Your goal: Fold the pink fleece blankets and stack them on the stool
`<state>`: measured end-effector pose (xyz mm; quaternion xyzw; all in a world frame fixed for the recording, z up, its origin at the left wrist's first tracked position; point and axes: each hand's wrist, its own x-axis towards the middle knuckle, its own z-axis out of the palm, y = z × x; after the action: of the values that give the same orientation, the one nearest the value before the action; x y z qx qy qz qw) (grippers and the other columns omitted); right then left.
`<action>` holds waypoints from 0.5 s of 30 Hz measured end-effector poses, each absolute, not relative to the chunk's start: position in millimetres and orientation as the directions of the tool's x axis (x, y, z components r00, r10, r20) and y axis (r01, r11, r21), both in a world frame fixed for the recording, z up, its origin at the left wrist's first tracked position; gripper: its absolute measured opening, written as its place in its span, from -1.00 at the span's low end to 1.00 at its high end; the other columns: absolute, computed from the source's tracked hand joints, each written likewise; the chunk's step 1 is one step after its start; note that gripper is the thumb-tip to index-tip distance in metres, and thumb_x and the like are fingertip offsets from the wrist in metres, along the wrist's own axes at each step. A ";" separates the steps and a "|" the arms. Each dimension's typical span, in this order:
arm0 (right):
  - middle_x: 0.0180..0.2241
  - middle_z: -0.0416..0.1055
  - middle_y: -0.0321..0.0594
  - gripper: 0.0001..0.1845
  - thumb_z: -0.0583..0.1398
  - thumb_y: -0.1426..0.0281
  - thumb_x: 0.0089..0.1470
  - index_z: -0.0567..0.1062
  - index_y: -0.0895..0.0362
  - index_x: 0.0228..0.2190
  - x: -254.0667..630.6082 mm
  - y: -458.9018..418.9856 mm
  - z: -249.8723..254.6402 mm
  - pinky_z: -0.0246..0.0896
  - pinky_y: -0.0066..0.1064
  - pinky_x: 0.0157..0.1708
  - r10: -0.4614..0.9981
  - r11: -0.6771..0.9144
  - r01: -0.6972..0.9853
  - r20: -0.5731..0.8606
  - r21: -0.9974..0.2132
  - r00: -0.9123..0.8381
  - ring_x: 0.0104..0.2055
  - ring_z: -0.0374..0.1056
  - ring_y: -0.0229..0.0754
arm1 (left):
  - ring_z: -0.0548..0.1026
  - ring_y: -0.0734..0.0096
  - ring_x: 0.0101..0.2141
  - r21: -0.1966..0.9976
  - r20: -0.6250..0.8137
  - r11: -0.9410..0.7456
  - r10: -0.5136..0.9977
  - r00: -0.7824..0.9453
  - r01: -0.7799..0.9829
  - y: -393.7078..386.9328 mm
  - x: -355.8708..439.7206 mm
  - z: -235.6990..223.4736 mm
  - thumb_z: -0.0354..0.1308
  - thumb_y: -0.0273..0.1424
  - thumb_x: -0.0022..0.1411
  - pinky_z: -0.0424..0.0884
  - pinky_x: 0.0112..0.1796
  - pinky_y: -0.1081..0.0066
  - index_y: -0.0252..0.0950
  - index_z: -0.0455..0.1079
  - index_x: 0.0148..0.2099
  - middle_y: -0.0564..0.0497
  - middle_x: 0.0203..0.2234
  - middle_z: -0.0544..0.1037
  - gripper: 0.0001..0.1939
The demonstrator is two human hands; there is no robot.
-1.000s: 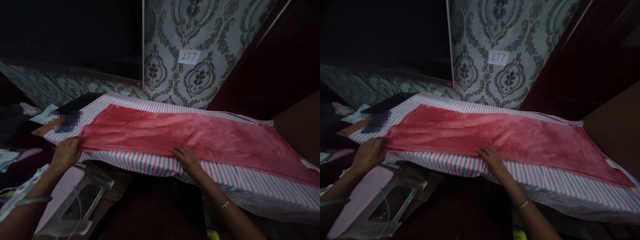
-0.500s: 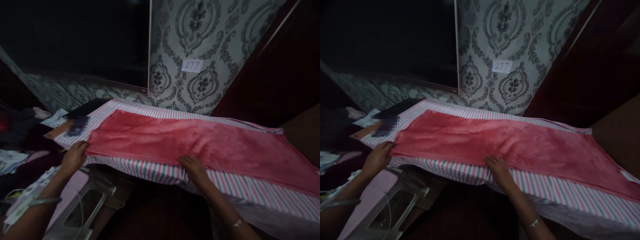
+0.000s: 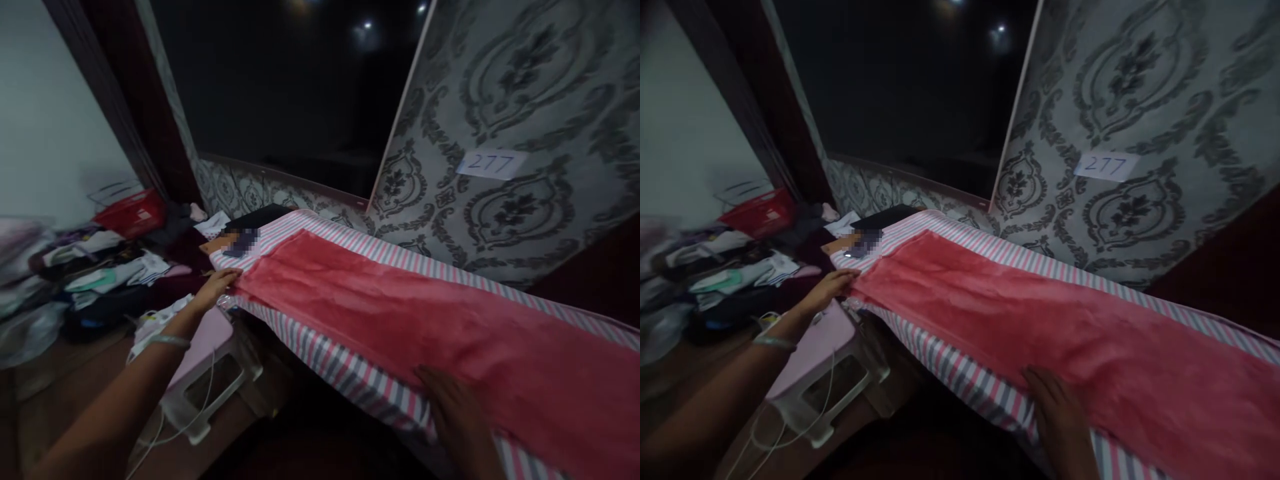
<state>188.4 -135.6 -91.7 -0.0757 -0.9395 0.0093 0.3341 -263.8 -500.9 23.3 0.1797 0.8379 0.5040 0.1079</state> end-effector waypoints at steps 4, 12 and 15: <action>-0.09 0.55 -0.12 -0.56 -0.01 0.46 0.25 0.54 0.07 0.02 189.2 -134.8 -94.2 0.38 -0.12 -0.09 0.122 0.992 0.114 0.633 -0.053 -0.765 -0.07 0.45 -0.01 | 0.46 0.30 -0.39 0.818 -0.005 0.546 0.323 -0.946 0.182 -481.2 -275.2 11.3 0.17 0.12 -0.03 0.36 -0.42 0.41 -0.31 0.46 -0.22 -0.02 -0.43 0.51 -0.41; -0.08 0.55 -0.15 -0.57 0.02 0.50 0.22 0.53 0.07 0.03 186.3 -130.3 -95.4 0.38 -0.20 -0.12 0.074 0.996 0.092 0.667 -0.008 -0.741 -0.08 0.46 -0.04 | 0.53 0.19 -0.28 0.616 -0.012 0.737 0.361 -0.933 0.277 -461.9 -288.8 21.6 0.20 -0.37 -0.04 0.38 -0.23 0.36 -0.30 0.47 -0.19 -0.04 -0.43 0.55 -0.71; -0.05 0.55 -0.18 -0.53 0.02 0.51 0.20 0.52 0.04 0.05 185.9 -127.6 -99.6 0.39 -0.21 -0.14 0.041 0.996 0.086 0.659 0.036 -0.751 -0.09 0.47 -0.05 | 0.56 0.15 -0.26 0.574 -0.036 0.753 0.417 -0.908 0.323 -450.9 -299.0 39.3 0.27 -0.35 -0.11 0.42 -0.23 0.36 -0.28 0.50 -0.19 -0.03 -0.38 0.59 -0.65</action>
<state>185.9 -127.6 -99.6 -0.0337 -0.9351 -0.0320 0.3513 -299.0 -450.9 39.3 0.1983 0.9326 0.2904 0.0811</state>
